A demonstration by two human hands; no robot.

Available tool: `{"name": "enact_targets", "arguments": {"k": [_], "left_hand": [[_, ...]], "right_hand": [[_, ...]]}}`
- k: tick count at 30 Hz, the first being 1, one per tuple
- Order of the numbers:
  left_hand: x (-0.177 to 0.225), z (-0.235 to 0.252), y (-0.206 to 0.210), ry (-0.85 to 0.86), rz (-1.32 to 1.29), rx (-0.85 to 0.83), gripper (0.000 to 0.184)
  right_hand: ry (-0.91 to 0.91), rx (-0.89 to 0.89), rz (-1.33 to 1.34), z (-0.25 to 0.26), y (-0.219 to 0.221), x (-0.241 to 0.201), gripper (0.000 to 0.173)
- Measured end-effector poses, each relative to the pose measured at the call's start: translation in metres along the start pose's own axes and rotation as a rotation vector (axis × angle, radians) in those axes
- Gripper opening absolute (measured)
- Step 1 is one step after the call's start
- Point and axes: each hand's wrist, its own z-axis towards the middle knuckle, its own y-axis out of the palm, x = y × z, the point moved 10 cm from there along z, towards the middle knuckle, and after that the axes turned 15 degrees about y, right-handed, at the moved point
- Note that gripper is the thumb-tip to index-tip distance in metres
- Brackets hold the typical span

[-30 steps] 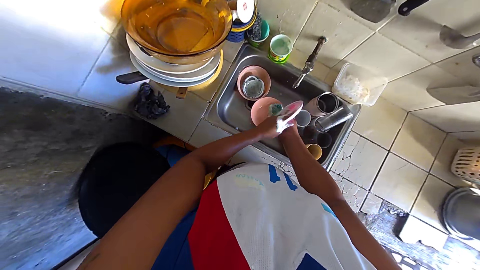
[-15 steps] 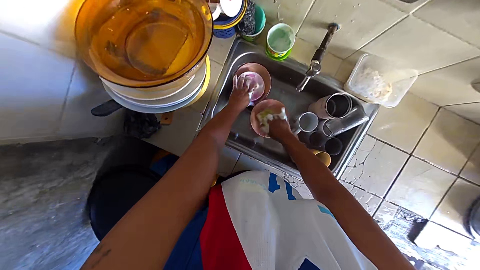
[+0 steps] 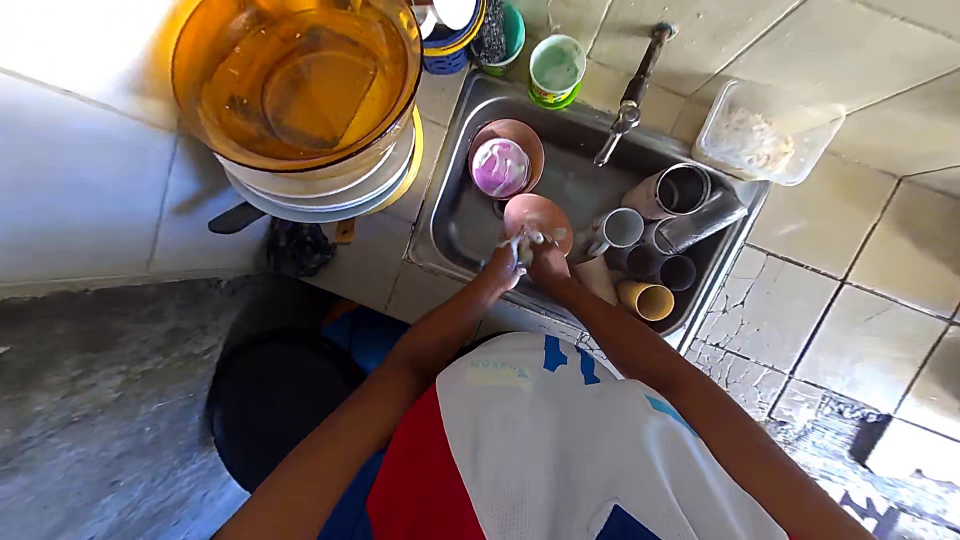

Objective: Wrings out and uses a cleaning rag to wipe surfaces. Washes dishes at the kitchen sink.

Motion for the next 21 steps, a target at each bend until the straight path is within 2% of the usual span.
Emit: {"name": "enact_targets", "arguments": {"k": [1,3,5,7,9,11,14,17,18,19,20,21], "left_hand": [[0.010,-0.011,0.003,0.045,-0.002,0.027,0.051],[0.004,0.014,-0.005,0.247,0.108,-0.003,0.059],[0.011,0.036,-0.018,0.313,0.248,0.038,0.055],[0.040,0.041,-0.023,0.340,0.337,-0.046,0.048],[0.060,0.042,-0.019,0.333,0.379,-0.197,0.050],[0.065,0.044,-0.016,0.284,0.369,-0.273,0.050],[0.050,0.049,-0.022,0.213,0.268,-0.221,0.047],[0.030,0.060,-0.027,0.197,0.176,-0.137,0.048],[0.020,0.060,-0.025,0.187,0.097,-0.156,0.050],[0.017,0.051,-0.020,0.231,-0.012,-0.240,0.051],[0.029,0.026,-0.009,0.347,-0.148,-0.413,0.054],[0.057,-0.020,0.005,0.441,-0.254,-0.608,0.055]], "right_hand": [[0.005,0.017,0.051,-0.011,-0.005,-0.009,0.049],[-0.043,0.003,0.064,-0.029,-0.008,-0.020,0.056],[-0.121,-0.098,-0.059,-0.042,-0.003,-0.019,0.057],[-0.230,-0.144,-0.242,-0.048,-0.001,-0.007,0.051],[-0.367,-0.126,-0.342,-0.047,-0.005,0.009,0.042],[-0.462,-0.095,-0.416,-0.048,-0.014,0.016,0.036],[-0.534,-0.132,-0.515,-0.063,-0.019,0.009,0.027],[-0.469,-0.148,-0.559,-0.066,-0.026,0.006,0.024],[-0.424,-0.126,-0.540,-0.064,-0.030,0.007,0.026],[-0.381,-0.098,-0.510,-0.061,-0.034,0.009,0.028],[-0.342,-0.080,-0.488,-0.060,-0.039,0.010,0.031],[-0.315,-0.057,-0.470,-0.061,-0.042,0.009,0.033]]}}
